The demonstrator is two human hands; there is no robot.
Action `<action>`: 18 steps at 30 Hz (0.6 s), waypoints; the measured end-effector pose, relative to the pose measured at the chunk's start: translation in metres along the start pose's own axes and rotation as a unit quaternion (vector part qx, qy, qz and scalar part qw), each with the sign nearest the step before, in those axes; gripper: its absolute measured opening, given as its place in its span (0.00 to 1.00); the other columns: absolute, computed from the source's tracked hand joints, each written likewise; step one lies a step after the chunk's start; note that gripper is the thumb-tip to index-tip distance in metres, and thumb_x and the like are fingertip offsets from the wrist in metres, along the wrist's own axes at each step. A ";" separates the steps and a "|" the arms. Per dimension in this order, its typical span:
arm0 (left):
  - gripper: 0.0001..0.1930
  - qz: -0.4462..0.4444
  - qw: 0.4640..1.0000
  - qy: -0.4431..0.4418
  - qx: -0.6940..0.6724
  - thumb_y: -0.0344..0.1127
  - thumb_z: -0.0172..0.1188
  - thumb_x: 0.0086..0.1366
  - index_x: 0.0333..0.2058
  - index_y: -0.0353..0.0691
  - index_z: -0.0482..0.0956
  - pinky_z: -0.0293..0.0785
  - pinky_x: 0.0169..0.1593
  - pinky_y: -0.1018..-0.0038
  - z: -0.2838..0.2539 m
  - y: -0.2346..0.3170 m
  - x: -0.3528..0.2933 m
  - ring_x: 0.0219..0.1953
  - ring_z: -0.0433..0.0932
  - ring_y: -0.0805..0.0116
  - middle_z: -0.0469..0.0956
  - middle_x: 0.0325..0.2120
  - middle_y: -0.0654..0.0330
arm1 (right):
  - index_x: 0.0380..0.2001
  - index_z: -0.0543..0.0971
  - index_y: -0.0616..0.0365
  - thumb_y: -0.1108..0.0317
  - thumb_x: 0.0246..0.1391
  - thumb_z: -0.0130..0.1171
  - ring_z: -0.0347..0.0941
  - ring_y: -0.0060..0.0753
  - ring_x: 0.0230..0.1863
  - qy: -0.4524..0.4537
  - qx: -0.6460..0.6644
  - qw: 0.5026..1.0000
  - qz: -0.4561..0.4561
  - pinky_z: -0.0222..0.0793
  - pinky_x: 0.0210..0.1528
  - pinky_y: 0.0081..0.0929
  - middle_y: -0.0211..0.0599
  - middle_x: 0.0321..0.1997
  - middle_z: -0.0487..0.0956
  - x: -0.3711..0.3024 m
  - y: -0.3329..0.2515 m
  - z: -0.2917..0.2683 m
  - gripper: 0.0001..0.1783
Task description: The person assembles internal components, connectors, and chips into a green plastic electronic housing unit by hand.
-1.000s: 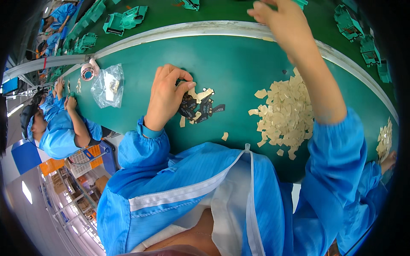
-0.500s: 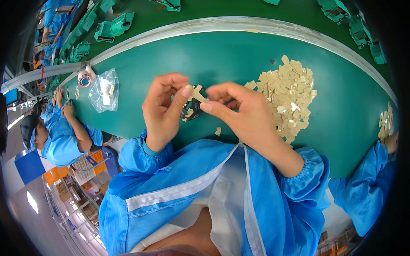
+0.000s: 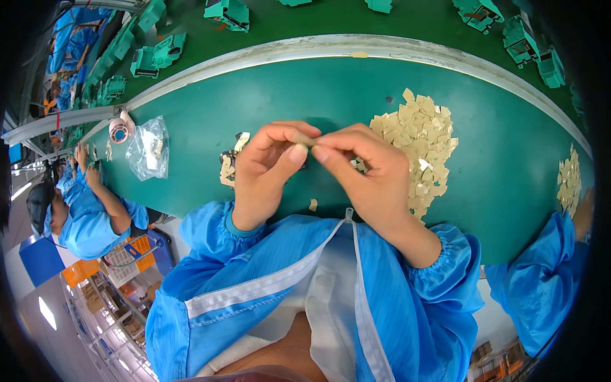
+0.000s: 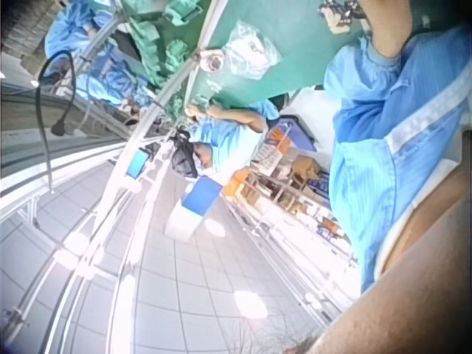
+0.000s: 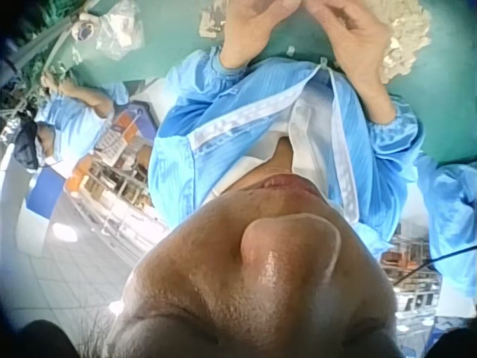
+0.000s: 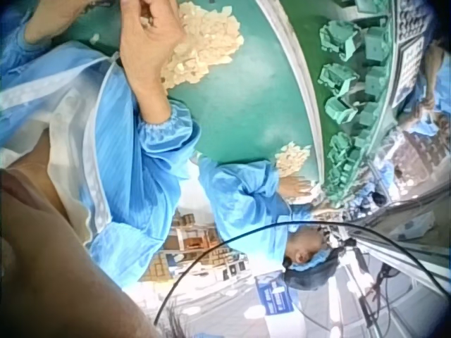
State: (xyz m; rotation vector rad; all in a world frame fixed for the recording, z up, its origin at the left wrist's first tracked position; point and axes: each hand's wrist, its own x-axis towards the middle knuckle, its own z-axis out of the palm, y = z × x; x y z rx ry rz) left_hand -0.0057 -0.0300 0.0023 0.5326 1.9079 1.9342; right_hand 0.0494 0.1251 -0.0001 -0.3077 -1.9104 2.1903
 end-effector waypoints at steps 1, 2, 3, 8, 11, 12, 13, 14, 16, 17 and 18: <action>0.09 -0.046 0.995 0.002 -0.094 0.28 0.55 0.62 0.42 0.36 0.71 0.70 0.45 0.76 0.004 0.000 0.002 0.42 0.72 0.71 0.73 0.44 0.55 | 0.31 0.79 0.65 0.76 0.48 0.62 0.71 0.19 0.26 -0.034 -0.046 0.998 -0.032 0.66 0.28 0.17 0.33 0.27 0.78 0.001 -0.003 0.000 0.05; 0.08 -0.091 0.978 0.004 -0.186 0.30 0.54 0.64 0.41 0.38 0.70 0.70 0.45 0.76 0.007 0.000 0.003 0.43 0.71 0.71 0.72 0.45 0.54 | 0.30 0.80 0.65 0.76 0.47 0.62 0.71 0.20 0.26 -0.067 -0.091 0.992 -0.064 0.66 0.28 0.17 0.34 0.26 0.78 0.001 -0.005 0.000 0.05; 0.06 -0.087 0.980 0.017 -0.179 0.31 0.53 0.65 0.39 0.38 0.69 0.70 0.44 0.76 0.009 0.001 0.004 0.41 0.73 0.71 0.73 0.41 0.55 | 0.29 0.80 0.64 0.76 0.47 0.62 0.72 0.22 0.26 -0.077 -0.094 0.990 -0.070 0.67 0.29 0.18 0.36 0.26 0.77 0.000 -0.004 -0.001 0.05; 0.06 0.000 0.993 -0.056 0.107 0.29 0.50 0.66 0.41 0.36 0.68 0.71 0.39 0.78 -0.004 0.017 0.012 0.34 0.73 0.73 0.74 0.34 0.58 | 0.31 0.80 0.63 0.76 0.47 0.63 0.72 0.19 0.27 -0.011 -0.029 1.000 0.006 0.68 0.29 0.17 0.33 0.27 0.78 0.009 -0.012 -0.009 0.06; 0.06 0.016 0.977 -0.080 0.197 0.28 0.49 0.66 0.41 0.35 0.69 0.71 0.35 0.78 0.002 0.018 0.008 0.32 0.73 0.74 0.73 0.31 0.58 | 0.33 0.79 0.63 0.76 0.47 0.62 0.72 0.17 0.27 -0.033 0.009 0.997 0.075 0.69 0.29 0.16 0.32 0.29 0.79 0.010 -0.008 -0.014 0.08; 0.07 -0.017 0.990 -0.057 0.127 0.27 0.49 0.66 0.41 0.34 0.71 0.70 0.34 0.79 0.004 0.016 0.006 0.31 0.72 0.75 0.73 0.31 0.58 | 0.36 0.79 0.64 0.76 0.47 0.62 0.72 0.16 0.28 -0.073 -0.040 0.992 0.096 0.69 0.30 0.15 0.32 0.29 0.79 0.010 -0.006 -0.017 0.10; 0.07 -0.018 0.990 -0.057 0.126 0.27 0.49 0.66 0.41 0.34 0.71 0.70 0.34 0.79 0.004 0.014 0.005 0.31 0.72 0.75 0.73 0.31 0.58 | 0.36 0.79 0.64 0.76 0.47 0.62 0.72 0.16 0.28 -0.072 -0.041 0.992 0.097 0.69 0.30 0.15 0.32 0.29 0.79 0.011 -0.006 -0.019 0.10; 0.07 -0.002 0.991 -0.035 0.132 0.26 0.49 0.65 0.40 0.33 0.73 0.70 0.34 0.79 0.004 0.012 0.005 0.31 0.73 0.73 0.73 0.31 0.58 | 0.38 0.78 0.64 0.77 0.47 0.62 0.73 0.16 0.27 -0.098 -0.030 0.987 0.126 0.70 0.30 0.14 0.32 0.30 0.79 0.012 -0.007 -0.021 0.11; 0.07 0.014 0.990 -0.014 0.137 0.24 0.50 0.64 0.40 0.33 0.74 0.70 0.35 0.80 0.002 0.011 0.008 0.31 0.73 0.72 0.73 0.31 0.58 | 0.40 0.77 0.64 0.77 0.47 0.62 0.73 0.16 0.27 -0.123 -0.020 0.980 0.155 0.70 0.30 0.13 0.33 0.30 0.79 0.012 -0.007 -0.022 0.13; 0.09 0.067 0.982 -0.046 0.168 0.21 0.51 0.61 0.40 0.33 0.75 0.71 0.35 0.76 0.000 0.012 0.011 0.31 0.74 0.67 0.73 0.31 0.56 | 0.41 0.76 0.64 0.78 0.47 0.62 0.73 0.16 0.28 -0.112 0.031 0.980 0.159 0.70 0.31 0.13 0.33 0.30 0.79 0.013 -0.006 -0.022 0.15; 0.11 0.119 0.970 -0.077 0.198 0.18 0.53 0.57 0.40 0.33 0.75 0.72 0.35 0.73 -0.001 0.012 0.014 0.30 0.74 0.61 0.73 0.31 0.54 | 0.42 0.76 0.65 0.79 0.47 0.62 0.73 0.16 0.29 -0.100 0.082 0.978 0.162 0.70 0.31 0.13 0.33 0.30 0.79 0.013 -0.005 -0.022 0.16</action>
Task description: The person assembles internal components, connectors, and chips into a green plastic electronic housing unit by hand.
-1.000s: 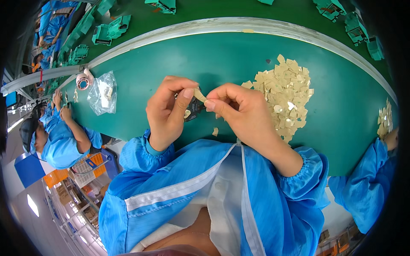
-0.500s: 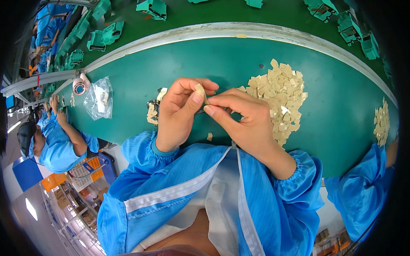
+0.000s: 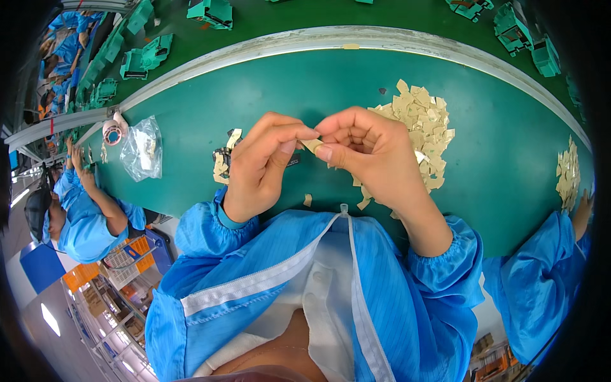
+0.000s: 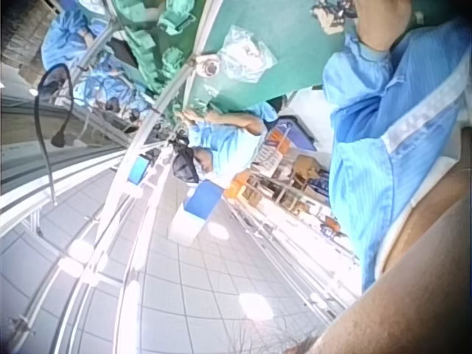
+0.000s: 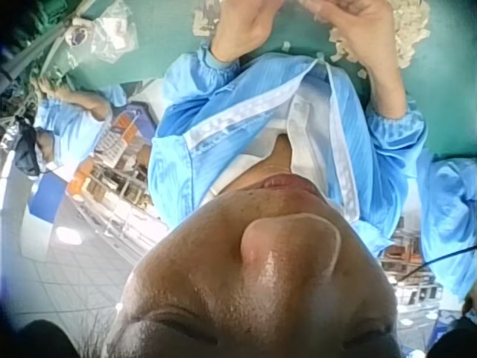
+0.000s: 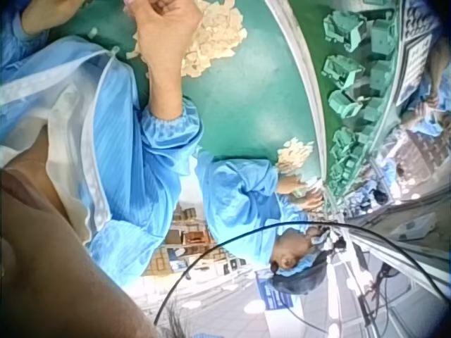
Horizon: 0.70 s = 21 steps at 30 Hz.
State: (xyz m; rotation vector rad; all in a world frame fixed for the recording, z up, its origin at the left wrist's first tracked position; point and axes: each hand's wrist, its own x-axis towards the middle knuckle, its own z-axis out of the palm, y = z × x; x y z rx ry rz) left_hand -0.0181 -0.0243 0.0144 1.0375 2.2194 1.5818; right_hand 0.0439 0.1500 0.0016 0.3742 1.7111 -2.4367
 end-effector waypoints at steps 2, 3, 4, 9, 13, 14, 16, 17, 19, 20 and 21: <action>0.13 0.036 0.998 0.024 0.044 0.18 0.56 0.54 0.39 0.33 0.75 0.72 0.34 0.73 0.003 -0.002 0.001 0.29 0.74 0.61 0.74 0.31 0.55 | 0.41 0.76 0.65 0.79 0.46 0.62 0.73 0.16 0.30 0.000 0.013 1.000 -0.009 0.70 0.33 0.13 0.33 0.31 0.78 0.000 0.000 -0.002 0.15; 0.14 0.072 0.992 0.047 0.088 0.18 0.59 0.51 0.39 0.32 0.76 0.72 0.33 0.73 0.005 -0.004 0.001 0.29 0.74 0.61 0.74 0.30 0.55 | 0.41 0.76 0.65 0.80 0.46 0.62 0.73 0.16 0.31 0.000 0.025 1.000 -0.018 0.70 0.34 0.13 0.32 0.31 0.78 0.000 0.000 -0.003 0.15; 0.14 0.071 0.992 0.049 0.088 0.18 0.59 0.51 0.39 0.32 0.76 0.72 0.33 0.73 0.005 -0.007 0.001 0.29 0.74 0.61 0.74 0.30 0.55 | 0.41 0.76 0.65 0.80 0.46 0.62 0.73 0.16 0.31 -0.001 0.025 1.000 -0.017 0.70 0.34 0.13 0.32 0.31 0.78 0.000 -0.001 -0.001 0.15; 0.14 0.153 0.962 0.118 0.194 0.18 0.63 0.46 0.35 0.31 0.79 0.71 0.28 0.75 0.009 -0.014 0.001 0.28 0.75 0.64 0.77 0.29 0.54 | 0.38 0.78 0.63 0.81 0.44 0.62 0.72 0.19 0.32 0.052 -0.090 0.982 -0.157 0.69 0.34 0.16 0.31 0.30 0.78 -0.004 0.003 0.008 0.15; 0.14 0.146 0.971 0.103 0.157 0.19 0.63 0.47 0.35 0.31 0.79 0.70 0.27 0.75 0.013 -0.015 -0.003 0.27 0.74 0.65 0.77 0.29 0.54 | 0.35 0.80 0.62 0.81 0.43 0.62 0.73 0.22 0.31 0.064 -0.186 0.962 -0.191 0.68 0.32 0.18 0.32 0.28 0.78 -0.003 0.003 0.008 0.12; 0.14 0.151 0.972 0.102 0.149 0.19 0.63 0.47 0.35 0.30 0.79 0.69 0.27 0.75 0.013 -0.016 -0.003 0.26 0.73 0.65 0.76 0.28 0.54 | 0.33 0.80 0.62 0.80 0.43 0.62 0.73 0.24 0.30 0.069 -0.197 0.955 -0.210 0.67 0.32 0.19 0.33 0.27 0.78 -0.003 0.003 0.009 0.11; 0.13 0.154 0.973 0.101 0.141 0.19 0.63 0.47 0.35 0.30 0.79 0.69 0.27 0.75 0.014 -0.016 -0.002 0.26 0.73 0.65 0.76 0.28 0.54 | 0.32 0.81 0.62 0.80 0.43 0.62 0.73 0.25 0.29 0.075 -0.208 0.948 -0.227 0.67 0.31 0.20 0.34 0.26 0.78 -0.002 0.004 0.008 0.09; 0.13 0.154 0.973 0.090 0.146 0.19 0.63 0.48 0.35 0.30 0.78 0.69 0.27 0.75 0.014 -0.016 -0.003 0.26 0.73 0.64 0.76 0.28 0.54 | 0.31 0.81 0.62 0.80 0.43 0.62 0.73 0.27 0.29 0.076 -0.220 0.942 -0.243 0.67 0.30 0.20 0.35 0.26 0.78 -0.002 0.004 0.008 0.08; 0.12 0.153 0.974 0.079 0.150 0.19 0.62 0.49 0.35 0.30 0.78 0.69 0.27 0.75 0.014 -0.015 -0.002 0.26 0.73 0.64 0.76 0.28 0.54 | 0.31 0.81 0.61 0.80 0.44 0.61 0.73 0.28 0.28 0.077 -0.231 0.935 -0.258 0.68 0.30 0.20 0.36 0.26 0.78 -0.001 0.003 0.008 0.07; 0.12 0.147 0.975 0.086 0.142 0.19 0.62 0.50 0.36 0.30 0.78 0.69 0.27 0.75 0.015 -0.014 -0.002 0.26 0.73 0.65 0.76 0.28 0.54 | 0.30 0.81 0.61 0.80 0.42 0.62 0.73 0.29 0.27 0.078 -0.260 0.918 -0.288 0.68 0.28 0.20 0.36 0.25 0.78 -0.001 0.002 0.008 0.08; 0.12 0.141 0.977 0.093 0.133 0.19 0.62 0.50 0.36 0.30 0.79 0.69 0.27 0.75 0.015 -0.013 -0.002 0.26 0.73 0.65 0.77 0.28 0.55 | 0.30 0.81 0.61 0.79 0.40 0.62 0.73 0.29 0.25 0.079 -0.288 0.900 -0.318 0.68 0.26 0.21 0.36 0.25 0.78 0.000 0.002 0.008 0.09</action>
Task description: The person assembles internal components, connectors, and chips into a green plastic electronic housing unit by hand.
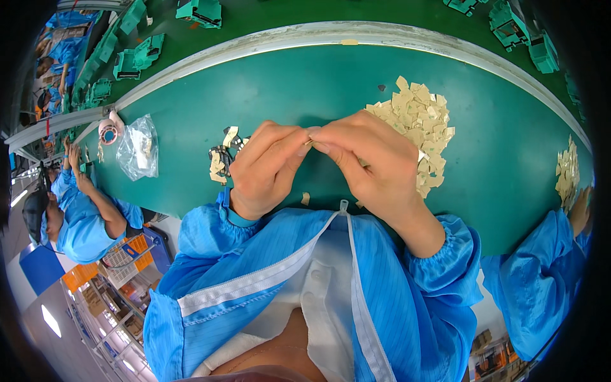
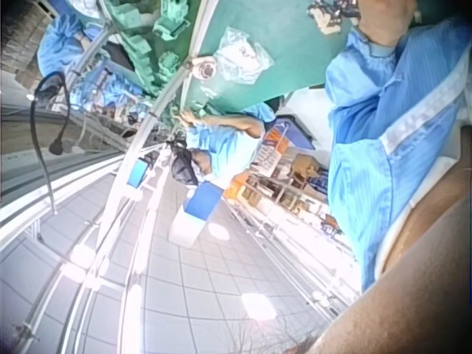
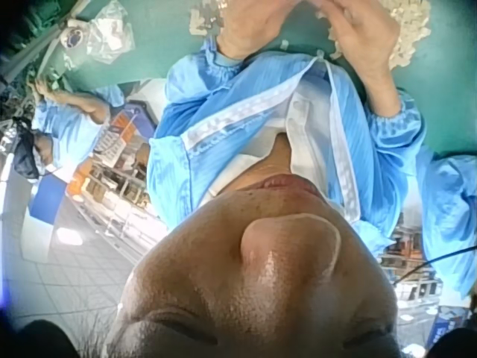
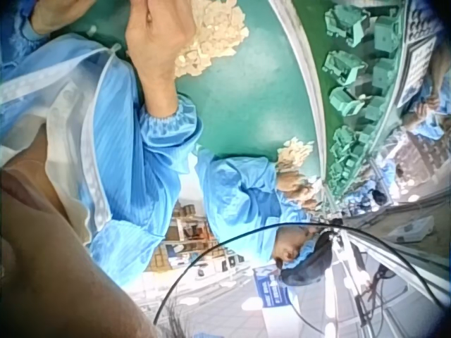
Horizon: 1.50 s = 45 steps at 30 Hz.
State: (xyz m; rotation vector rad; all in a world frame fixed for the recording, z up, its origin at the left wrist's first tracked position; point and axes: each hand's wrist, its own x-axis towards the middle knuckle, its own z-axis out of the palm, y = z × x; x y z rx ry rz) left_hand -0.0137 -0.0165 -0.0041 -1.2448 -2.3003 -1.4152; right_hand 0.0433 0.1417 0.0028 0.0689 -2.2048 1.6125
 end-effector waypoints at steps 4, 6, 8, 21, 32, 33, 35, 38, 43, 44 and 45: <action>0.11 -0.040 0.999 -0.012 -0.031 0.20 0.61 0.52 0.36 0.31 0.79 0.69 0.27 0.76 0.000 0.003 0.000 0.26 0.74 0.67 0.77 0.28 0.56 | 0.27 0.80 0.61 0.78 0.34 0.63 0.72 0.30 0.24 0.021 -0.127 0.977 -0.170 0.68 0.23 0.22 0.36 0.24 0.77 -0.001 0.013 -0.002 0.10; 0.10 -0.084 0.994 -0.029 -0.058 0.21 0.60 0.55 0.37 0.32 0.80 0.68 0.27 0.78 -0.003 0.005 -0.001 0.25 0.74 0.71 0.78 0.27 0.57 | 0.25 0.80 0.60 0.76 0.30 0.62 0.71 0.32 0.23 0.041 -0.151 0.966 -0.206 0.66 0.21 0.24 0.36 0.24 0.76 0.001 0.010 -0.002 0.11; 0.09 -0.133 0.989 -0.026 -0.068 0.21 0.60 0.55 0.37 0.32 0.80 0.68 0.27 0.79 -0.006 0.008 -0.001 0.24 0.74 0.72 0.78 0.27 0.57 | 0.23 0.80 0.60 0.75 0.31 0.63 0.71 0.32 0.23 0.015 -0.132 0.963 -0.234 0.65 0.21 0.23 0.36 0.25 0.75 0.002 0.011 -0.007 0.09; 0.06 -0.179 0.977 -0.037 -0.111 0.25 0.63 0.55 0.33 0.34 0.81 0.64 0.23 0.84 -0.006 0.011 -0.001 0.21 0.71 0.79 0.77 0.21 0.61 | 0.25 0.80 0.59 0.73 0.30 0.64 0.68 0.33 0.26 -0.011 -0.185 0.951 -0.249 0.63 0.23 0.23 0.34 0.28 0.74 0.001 0.014 -0.016 0.12; 0.07 -0.355 0.865 -0.056 -0.349 0.29 0.58 0.60 0.34 0.32 0.81 0.69 0.25 0.83 -0.001 0.011 -0.007 0.23 0.74 0.79 0.79 0.25 0.58 | 0.25 0.81 0.60 0.72 0.23 0.61 0.66 0.30 0.25 -0.012 -0.212 0.930 -0.299 0.63 0.22 0.21 0.32 0.26 0.72 -0.001 0.016 -0.018 0.16; 0.07 -0.363 0.856 -0.044 -0.365 0.32 0.59 0.61 0.33 0.34 0.82 0.68 0.24 0.84 -0.002 0.011 -0.007 0.21 0.74 0.81 0.80 0.23 0.62 | 0.25 0.81 0.60 0.71 0.22 0.61 0.66 0.30 0.25 -0.013 -0.213 0.928 -0.306 0.63 0.22 0.21 0.32 0.26 0.72 0.000 0.016 -0.018 0.16; 0.08 -0.374 0.852 -0.053 -0.363 0.32 0.58 0.61 0.33 0.33 0.81 0.69 0.24 0.84 -0.002 0.012 -0.004 0.21 0.74 0.81 0.80 0.23 0.61 | 0.25 0.80 0.60 0.72 0.22 0.62 0.66 0.30 0.25 -0.022 -0.209 0.929 -0.303 0.63 0.22 0.22 0.32 0.26 0.72 0.000 0.015 -0.020 0.16; 0.08 -0.389 0.848 -0.066 -0.353 0.31 0.58 0.61 0.32 0.32 0.81 0.69 0.24 0.85 -0.003 0.012 -0.003 0.20 0.74 0.81 0.80 0.21 0.61 | 0.25 0.80 0.60 0.72 0.23 0.62 0.67 0.30 0.25 -0.049 -0.200 0.932 -0.299 0.63 0.21 0.22 0.33 0.26 0.72 0.000 0.012 -0.022 0.16; 0.07 -0.404 0.855 -0.133 -0.296 0.25 0.55 0.61 0.30 0.28 0.80 0.73 0.28 0.81 -0.008 0.006 -0.008 0.24 0.78 0.73 0.81 0.26 0.53 | 0.25 0.80 0.59 0.74 0.24 0.63 0.67 0.30 0.25 -0.051 -0.201 0.923 -0.325 0.63 0.20 0.22 0.31 0.27 0.72 -0.001 0.013 -0.021 0.15; 0.06 -0.399 0.853 -0.111 -0.318 0.24 0.55 0.60 0.29 0.28 0.80 0.73 0.29 0.81 -0.007 0.005 -0.011 0.24 0.78 0.73 0.81 0.26 0.53 | 0.25 0.80 0.58 0.75 0.24 0.63 0.67 0.30 0.25 -0.054 -0.196 0.926 -0.317 0.63 0.20 0.22 0.31 0.27 0.72 -0.002 0.011 -0.021 0.15; 0.06 -0.394 0.849 -0.091 -0.341 0.23 0.55 0.60 0.28 0.27 0.80 0.74 0.29 0.80 -0.006 0.004 -0.012 0.24 0.77 0.73 0.81 0.26 0.53 | 0.25 0.80 0.58 0.75 0.24 0.63 0.67 0.30 0.25 -0.058 -0.191 0.930 -0.308 0.63 0.20 0.22 0.30 0.27 0.72 -0.003 0.010 -0.021 0.15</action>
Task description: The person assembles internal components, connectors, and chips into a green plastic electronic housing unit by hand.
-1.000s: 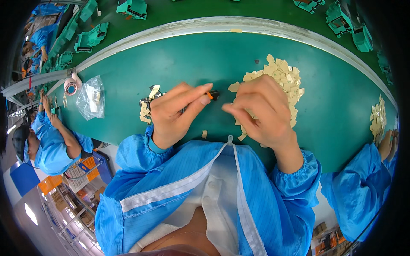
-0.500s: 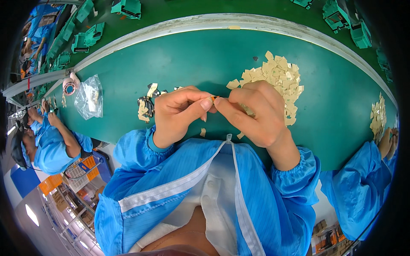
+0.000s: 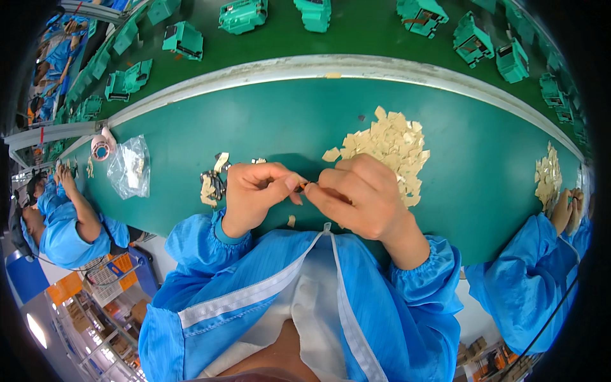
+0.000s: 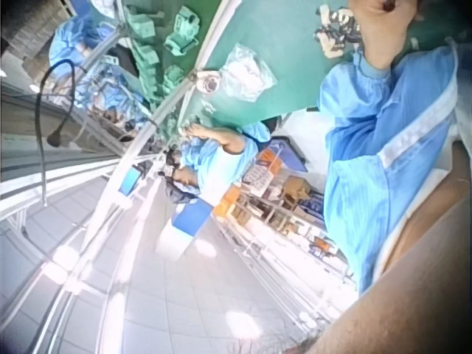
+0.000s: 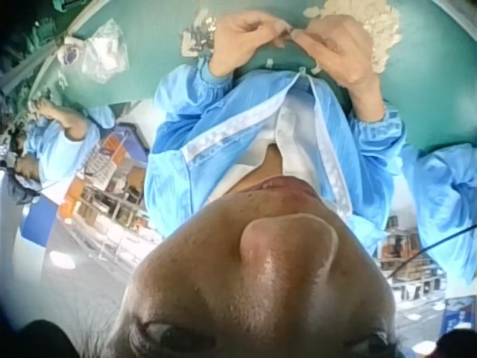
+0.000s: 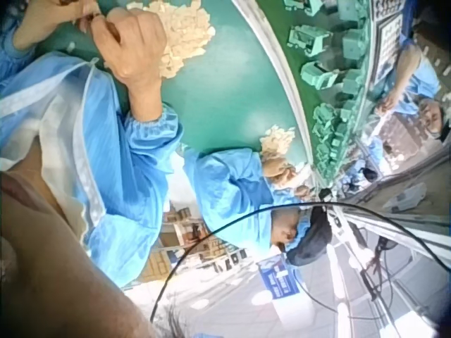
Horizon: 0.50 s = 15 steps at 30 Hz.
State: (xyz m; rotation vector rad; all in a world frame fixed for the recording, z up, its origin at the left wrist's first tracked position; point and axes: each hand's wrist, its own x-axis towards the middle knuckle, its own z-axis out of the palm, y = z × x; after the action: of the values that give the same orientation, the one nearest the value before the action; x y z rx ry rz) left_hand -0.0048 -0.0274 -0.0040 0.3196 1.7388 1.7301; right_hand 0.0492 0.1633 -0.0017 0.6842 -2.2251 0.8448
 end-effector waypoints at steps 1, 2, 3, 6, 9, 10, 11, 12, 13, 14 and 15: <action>0.05 0.003 1.000 0.000 -0.012 0.22 0.56 0.59 0.29 0.27 0.80 0.74 0.29 0.80 0.000 0.002 0.000 0.24 0.77 0.73 0.81 0.26 0.53 | 0.26 0.80 0.58 0.75 0.25 0.63 0.67 0.29 0.25 0.008 0.004 1.000 0.002 0.63 0.20 0.22 0.30 0.28 0.72 0.000 0.000 0.001 0.15; 0.05 0.010 1.000 -0.001 -0.014 0.22 0.56 0.59 0.29 0.27 0.80 0.74 0.29 0.80 0.000 0.003 0.001 0.24 0.77 0.73 0.81 0.26 0.53 | 0.26 0.80 0.58 0.75 0.25 0.63 0.67 0.29 0.25 0.007 -0.001 1.000 -0.003 0.63 0.20 0.22 0.30 0.28 0.72 0.000 0.000 0.001 0.15; 0.05 -0.001 1.000 -0.007 -0.027 0.22 0.56 0.59 0.29 0.27 0.80 0.74 0.29 0.80 0.000 0.004 0.002 0.24 0.77 0.73 0.81 0.26 0.54 | 0.26 0.80 0.57 0.74 0.25 0.63 0.67 0.29 0.25 0.010 0.000 1.000 0.003 0.63 0.20 0.22 0.30 0.28 0.72 0.000 0.000 0.002 0.15; 0.06 -0.005 0.999 -0.003 -0.041 0.25 0.56 0.60 0.30 0.29 0.80 0.74 0.29 0.80 0.000 0.009 0.004 0.24 0.77 0.74 0.81 0.26 0.55 | 0.26 0.81 0.57 0.73 0.25 0.63 0.68 0.29 0.25 -0.010 0.023 0.999 0.020 0.64 0.22 0.22 0.30 0.28 0.72 0.002 0.003 0.000 0.15; 0.06 -0.034 0.999 -0.031 0.025 0.26 0.57 0.60 0.32 0.29 0.80 0.74 0.29 0.80 -0.002 0.014 0.002 0.25 0.77 0.74 0.81 0.26 0.56 | 0.25 0.81 0.58 0.72 0.23 0.63 0.67 0.30 0.25 -0.020 -0.021 1.000 0.005 0.64 0.22 0.22 0.31 0.26 0.71 0.004 -0.002 -0.005 0.16; 0.06 -0.038 0.999 -0.026 0.024 0.26 0.57 0.60 0.32 0.29 0.80 0.74 0.29 0.80 -0.002 0.013 0.004 0.25 0.77 0.74 0.81 0.26 0.56 | 0.25 0.81 0.58 0.72 0.23 0.63 0.67 0.30 0.25 -0.022 -0.015 1.000 0.006 0.64 0.22 0.22 0.31 0.26 0.71 0.005 0.000 -0.002 0.16; 0.06 -0.026 0.999 -0.031 -0.023 0.26 0.57 0.60 0.32 0.28 0.80 0.75 0.29 0.81 -0.001 0.012 0.004 0.25 0.78 0.74 0.81 0.26 0.55 | 0.25 0.81 0.58 0.72 0.23 0.63 0.67 0.30 0.25 -0.009 -0.011 1.000 -0.002 0.64 0.22 0.22 0.31 0.26 0.71 0.005 0.000 0.000 0.16; 0.06 -0.014 0.997 -0.036 -0.069 0.26 0.57 0.60 0.32 0.28 0.80 0.75 0.29 0.81 -0.001 0.011 0.003 0.25 0.78 0.74 0.81 0.27 0.55 | 0.24 0.81 0.58 0.71 0.23 0.63 0.67 0.30 0.25 0.005 -0.007 1.000 -0.009 0.64 0.22 0.22 0.31 0.25 0.71 0.005 -0.001 0.002 0.15; 0.06 -0.013 0.997 -0.037 -0.070 0.26 0.57 0.60 0.32 0.28 0.80 0.76 0.28 0.81 -0.001 0.010 0.003 0.25 0.78 0.73 0.80 0.28 0.53 | 0.24 0.81 0.58 0.71 0.23 0.63 0.67 0.30 0.25 0.004 -0.007 1.000 -0.009 0.64 0.22 0.22 0.31 0.25 0.71 0.005 0.000 0.002 0.15; 0.06 -0.013 0.997 -0.036 -0.071 0.26 0.57 0.60 0.32 0.28 0.80 0.76 0.28 0.81 -0.001 0.010 0.003 0.25 0.78 0.73 0.80 0.28 0.53 | 0.24 0.81 0.59 0.71 0.22 0.63 0.67 0.30 0.25 0.006 -0.009 1.000 -0.012 0.64 0.22 0.22 0.31 0.25 0.71 0.004 0.000 0.003 0.15; 0.06 -0.021 0.997 -0.037 -0.068 0.26 0.57 0.61 0.32 0.27 0.80 0.77 0.29 0.80 -0.002 0.010 0.003 0.26 0.79 0.72 0.80 0.28 0.53 | 0.24 0.81 0.59 0.71 0.22 0.64 0.66 0.30 0.24 0.008 -0.012 1.000 -0.015 0.64 0.22 0.22 0.31 0.25 0.71 0.004 0.000 0.003 0.15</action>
State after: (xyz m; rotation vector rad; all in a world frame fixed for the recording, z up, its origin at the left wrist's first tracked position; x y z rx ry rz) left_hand -0.0106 -0.0262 0.0051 0.2819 1.5554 1.7744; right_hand 0.0453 0.1600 -0.0004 0.6955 -2.2010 0.8049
